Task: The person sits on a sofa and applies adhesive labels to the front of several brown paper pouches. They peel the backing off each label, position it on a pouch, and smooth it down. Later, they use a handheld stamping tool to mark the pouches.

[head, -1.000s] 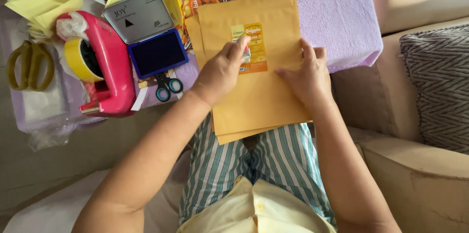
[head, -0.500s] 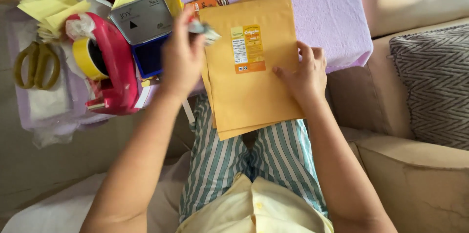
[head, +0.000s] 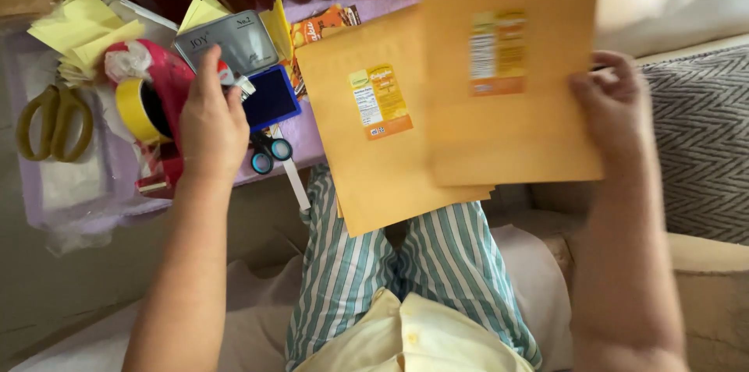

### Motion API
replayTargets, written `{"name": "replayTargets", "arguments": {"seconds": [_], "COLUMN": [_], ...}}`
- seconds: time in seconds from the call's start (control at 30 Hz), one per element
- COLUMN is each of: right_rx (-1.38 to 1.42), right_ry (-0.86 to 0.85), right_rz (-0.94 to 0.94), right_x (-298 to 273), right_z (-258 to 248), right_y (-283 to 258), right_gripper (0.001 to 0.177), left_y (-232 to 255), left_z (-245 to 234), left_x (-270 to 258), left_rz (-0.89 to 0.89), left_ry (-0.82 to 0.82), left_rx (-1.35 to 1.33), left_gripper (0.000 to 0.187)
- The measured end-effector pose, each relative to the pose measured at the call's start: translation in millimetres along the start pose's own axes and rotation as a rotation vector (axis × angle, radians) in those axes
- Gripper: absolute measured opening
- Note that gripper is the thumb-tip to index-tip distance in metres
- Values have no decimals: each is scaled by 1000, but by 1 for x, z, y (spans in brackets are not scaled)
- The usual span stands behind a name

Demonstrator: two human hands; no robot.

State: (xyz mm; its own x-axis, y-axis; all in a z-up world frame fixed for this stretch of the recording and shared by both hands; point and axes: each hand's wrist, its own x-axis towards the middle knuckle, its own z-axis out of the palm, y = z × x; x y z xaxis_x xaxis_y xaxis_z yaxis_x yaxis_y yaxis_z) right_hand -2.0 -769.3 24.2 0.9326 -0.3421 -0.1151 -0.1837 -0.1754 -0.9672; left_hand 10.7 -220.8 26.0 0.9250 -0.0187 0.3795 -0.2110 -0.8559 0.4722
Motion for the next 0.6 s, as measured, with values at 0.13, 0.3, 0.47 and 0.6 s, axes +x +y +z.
{"name": "replayTargets", "arguments": {"seconds": [0.13,0.3,0.47,0.6], "right_rx": [-104,-442,-576,-628], "right_ry": [-9,-92,-178,-253], "right_rz": [-15,14,63,75], "right_x": [40,75,104,122], "right_z": [-42,-64,-69,-74], "right_y": [15,18,1,-5], "right_gripper": [28,29,34,40], "left_y": [-4,-9,-19,-15], "left_z": [18,17,20,20], "left_x": [-14,-14,-17,-16], "left_rz": [-15,79,137,140], "left_ry": [14,16,1,7], "left_rx": [5,69,105,126], "left_gripper": [47,44,46,47]}}
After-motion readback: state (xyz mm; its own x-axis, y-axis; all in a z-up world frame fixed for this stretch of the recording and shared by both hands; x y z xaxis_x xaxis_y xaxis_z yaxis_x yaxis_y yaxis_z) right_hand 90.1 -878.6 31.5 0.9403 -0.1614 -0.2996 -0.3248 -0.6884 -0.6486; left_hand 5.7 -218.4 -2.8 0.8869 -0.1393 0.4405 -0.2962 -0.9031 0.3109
